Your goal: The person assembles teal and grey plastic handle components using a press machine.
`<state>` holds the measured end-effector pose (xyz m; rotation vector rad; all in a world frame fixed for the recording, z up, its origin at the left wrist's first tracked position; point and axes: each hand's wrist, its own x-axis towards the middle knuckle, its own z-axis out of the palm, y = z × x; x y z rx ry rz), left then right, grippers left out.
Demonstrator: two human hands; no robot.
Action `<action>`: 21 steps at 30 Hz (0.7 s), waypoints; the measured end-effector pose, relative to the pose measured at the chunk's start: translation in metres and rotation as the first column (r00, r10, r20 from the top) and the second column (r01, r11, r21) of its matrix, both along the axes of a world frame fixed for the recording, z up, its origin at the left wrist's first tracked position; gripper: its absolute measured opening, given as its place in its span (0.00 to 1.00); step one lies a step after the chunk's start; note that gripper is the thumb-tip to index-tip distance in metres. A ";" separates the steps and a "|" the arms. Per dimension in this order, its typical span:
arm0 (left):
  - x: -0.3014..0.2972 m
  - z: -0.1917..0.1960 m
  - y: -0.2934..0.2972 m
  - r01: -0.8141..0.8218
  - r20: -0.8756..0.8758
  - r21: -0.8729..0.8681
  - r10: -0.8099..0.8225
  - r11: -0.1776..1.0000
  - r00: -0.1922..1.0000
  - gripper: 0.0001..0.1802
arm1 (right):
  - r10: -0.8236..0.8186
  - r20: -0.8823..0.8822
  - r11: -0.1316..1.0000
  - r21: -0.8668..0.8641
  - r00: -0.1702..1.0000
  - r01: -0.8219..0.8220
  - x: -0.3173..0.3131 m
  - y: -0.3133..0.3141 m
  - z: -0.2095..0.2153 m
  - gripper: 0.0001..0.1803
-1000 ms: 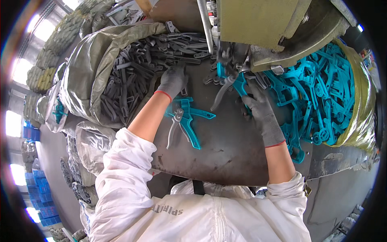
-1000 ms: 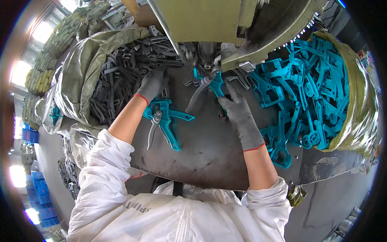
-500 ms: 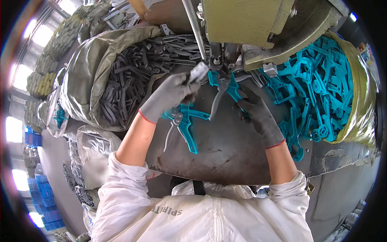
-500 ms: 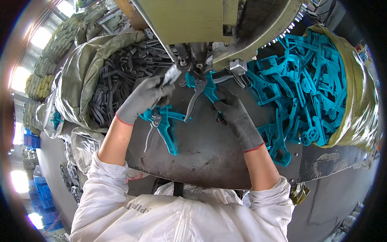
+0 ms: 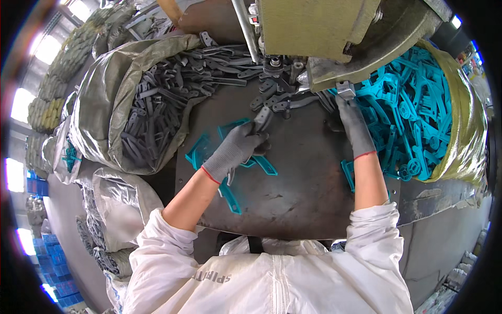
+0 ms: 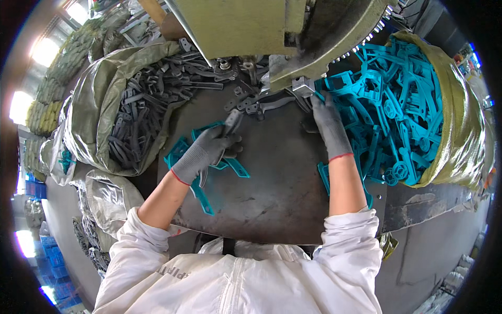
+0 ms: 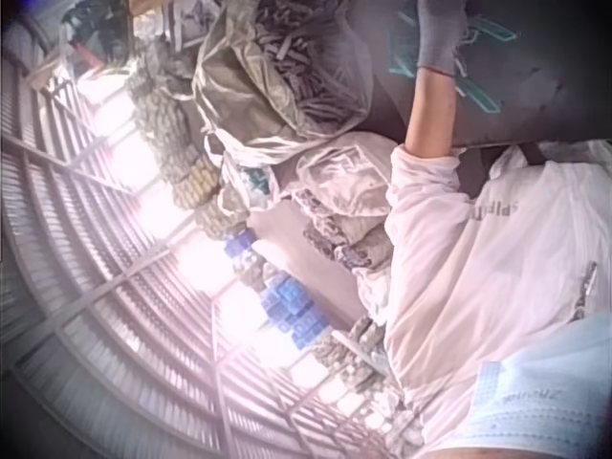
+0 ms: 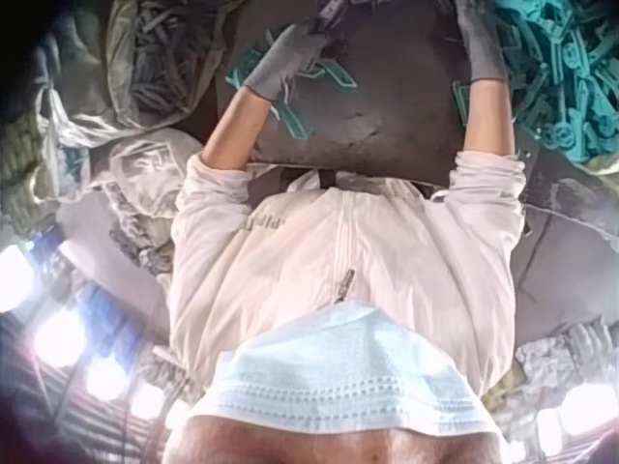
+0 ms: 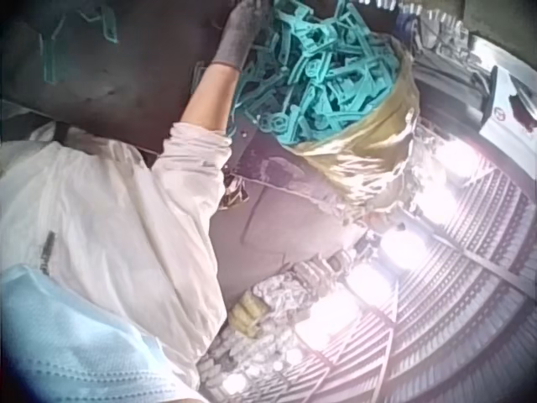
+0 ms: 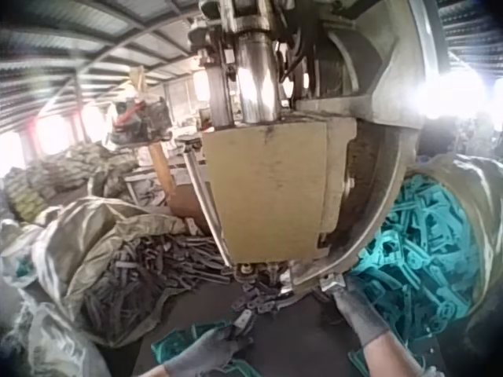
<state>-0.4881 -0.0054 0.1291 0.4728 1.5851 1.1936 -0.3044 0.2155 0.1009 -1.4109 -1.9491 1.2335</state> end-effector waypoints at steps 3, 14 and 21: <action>-0.011 0.013 0.019 0.082 -0.072 -0.036 -0.084 0.996 0.994 0.12 | -0.132 0.027 0.982 0.138 0.991 0.127 0.010 -0.014 -0.016 0.24; -0.031 0.010 0.065 0.088 -0.333 0.045 -0.068 0.995 0.940 0.12 | -0.218 -0.427 0.974 -0.155 0.878 0.166 0.033 -0.088 0.014 0.06; -0.008 0.035 0.023 0.196 -0.219 0.012 -0.189 0.980 0.957 0.24 | 0.288 -0.027 0.717 0.669 0.957 -0.197 0.024 -0.055 -0.023 0.12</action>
